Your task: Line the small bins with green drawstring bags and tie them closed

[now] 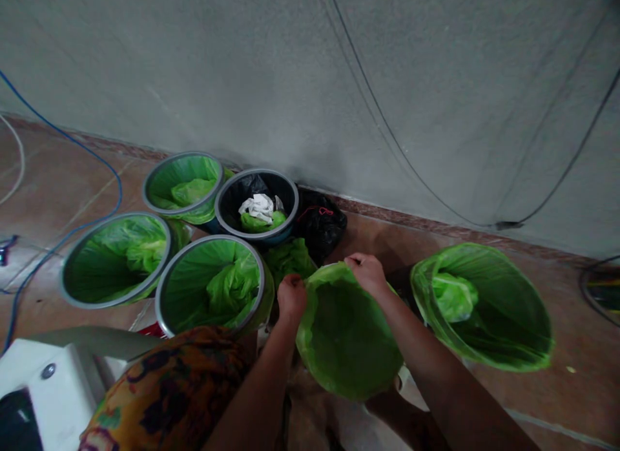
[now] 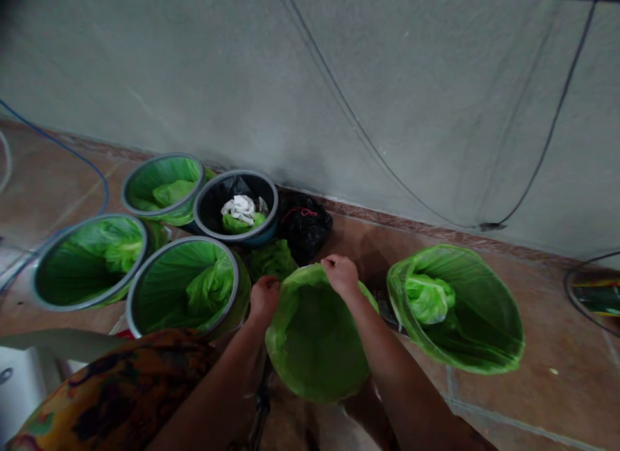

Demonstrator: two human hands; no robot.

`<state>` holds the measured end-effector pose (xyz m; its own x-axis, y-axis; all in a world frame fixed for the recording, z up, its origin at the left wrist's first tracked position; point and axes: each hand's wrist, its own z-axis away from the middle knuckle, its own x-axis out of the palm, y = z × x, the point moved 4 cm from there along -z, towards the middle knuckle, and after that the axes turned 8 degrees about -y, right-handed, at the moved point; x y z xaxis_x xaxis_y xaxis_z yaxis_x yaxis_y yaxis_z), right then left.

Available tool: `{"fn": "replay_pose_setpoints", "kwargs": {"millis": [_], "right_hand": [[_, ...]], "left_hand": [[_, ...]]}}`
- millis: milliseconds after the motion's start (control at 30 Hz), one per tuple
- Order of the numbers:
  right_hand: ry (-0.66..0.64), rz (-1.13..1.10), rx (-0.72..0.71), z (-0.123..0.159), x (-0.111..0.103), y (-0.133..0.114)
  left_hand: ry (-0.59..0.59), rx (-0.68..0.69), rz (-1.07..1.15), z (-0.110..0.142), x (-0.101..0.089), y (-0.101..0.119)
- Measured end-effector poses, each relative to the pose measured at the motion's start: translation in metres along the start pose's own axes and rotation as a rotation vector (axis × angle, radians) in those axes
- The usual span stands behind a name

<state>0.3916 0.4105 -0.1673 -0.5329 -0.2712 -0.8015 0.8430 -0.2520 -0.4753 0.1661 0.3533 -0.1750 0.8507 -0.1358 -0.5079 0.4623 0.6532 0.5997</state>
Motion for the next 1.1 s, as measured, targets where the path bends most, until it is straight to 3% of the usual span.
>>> {"fn": "replay_pose_setpoints", "kwargs": {"millis": [100,200,333,467,567,667,833,900,1000,1100], "right_hand": [[0.002,0.019,0.030,0.000,-0.002,-0.001],[0.066,0.050,-0.001,0.007,-0.011,-0.008],[0.138,0.012,-0.310,0.023,-0.021,-0.030],[-0.048,0.064,-0.498,0.031,-0.008,-0.041],[-0.175,0.176,-0.474,0.030,0.006,-0.036],[-0.222,0.275,-0.452,0.027,0.012,-0.032],[-0.309,0.387,-0.413,0.027,0.001,-0.034],[-0.249,0.387,-0.392,0.032,-0.010,-0.034],[-0.004,0.275,-0.332,0.049,-0.021,-0.033],[0.125,0.136,-0.186,0.071,-0.005,-0.027]], "left_hand": [[-0.047,-0.063,-0.052,0.000,-0.003,-0.006],[-0.001,-0.021,-0.106,0.010,-0.011,0.004],[0.084,0.274,-0.158,0.026,-0.013,0.035],[-0.036,0.541,-0.335,0.033,0.007,0.055],[-0.134,0.549,-0.462,0.029,0.021,0.048],[-0.153,0.507,-0.541,0.025,0.028,0.038],[-0.186,0.466,-0.611,0.024,0.026,0.040],[-0.206,0.423,-0.636,0.026,0.021,0.043],[-0.144,0.407,-0.638,0.033,0.009,0.047],[-0.074,0.444,-0.610,0.039,0.003,0.044]]}}
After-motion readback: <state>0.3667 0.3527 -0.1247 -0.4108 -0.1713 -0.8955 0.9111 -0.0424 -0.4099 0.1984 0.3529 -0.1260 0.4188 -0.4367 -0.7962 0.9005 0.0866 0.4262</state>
